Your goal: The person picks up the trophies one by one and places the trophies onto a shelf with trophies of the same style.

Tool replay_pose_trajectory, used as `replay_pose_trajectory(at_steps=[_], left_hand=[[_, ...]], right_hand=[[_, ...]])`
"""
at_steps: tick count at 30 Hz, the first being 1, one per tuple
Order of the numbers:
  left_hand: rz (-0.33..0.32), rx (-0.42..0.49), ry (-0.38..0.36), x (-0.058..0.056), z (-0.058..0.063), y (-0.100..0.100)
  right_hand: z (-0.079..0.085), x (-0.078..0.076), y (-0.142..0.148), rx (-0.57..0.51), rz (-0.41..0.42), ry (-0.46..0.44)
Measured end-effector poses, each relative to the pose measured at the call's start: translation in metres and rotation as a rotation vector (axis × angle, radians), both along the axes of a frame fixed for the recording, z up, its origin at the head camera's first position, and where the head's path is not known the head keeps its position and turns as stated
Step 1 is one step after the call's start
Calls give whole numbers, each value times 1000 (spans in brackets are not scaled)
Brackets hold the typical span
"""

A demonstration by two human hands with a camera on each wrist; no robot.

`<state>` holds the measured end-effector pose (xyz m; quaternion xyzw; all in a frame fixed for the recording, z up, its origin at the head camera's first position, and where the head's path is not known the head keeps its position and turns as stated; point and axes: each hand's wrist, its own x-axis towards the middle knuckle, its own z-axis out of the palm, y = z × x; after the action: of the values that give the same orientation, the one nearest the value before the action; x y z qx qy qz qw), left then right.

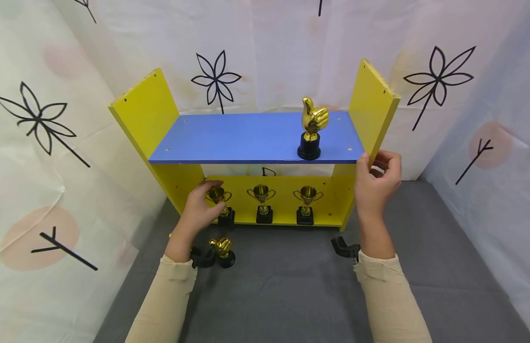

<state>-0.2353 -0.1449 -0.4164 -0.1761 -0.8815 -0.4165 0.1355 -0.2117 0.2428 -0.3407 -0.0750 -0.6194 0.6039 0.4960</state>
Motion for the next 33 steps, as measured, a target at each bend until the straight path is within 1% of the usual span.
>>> replay_pose_trajectory(at_steps=[7, 17, 33], left_hand=[[-12, 4, -7, -2, -1, 0], [-22, 0, 8, -6, -3, 0], [-14, 7, 15, -9, -5, 2]], right_hand=[[1, 1, -1, 2, 0, 7], [-11, -11, 10, 2, -3, 4], [-17, -14, 15, 6, 5, 0]])
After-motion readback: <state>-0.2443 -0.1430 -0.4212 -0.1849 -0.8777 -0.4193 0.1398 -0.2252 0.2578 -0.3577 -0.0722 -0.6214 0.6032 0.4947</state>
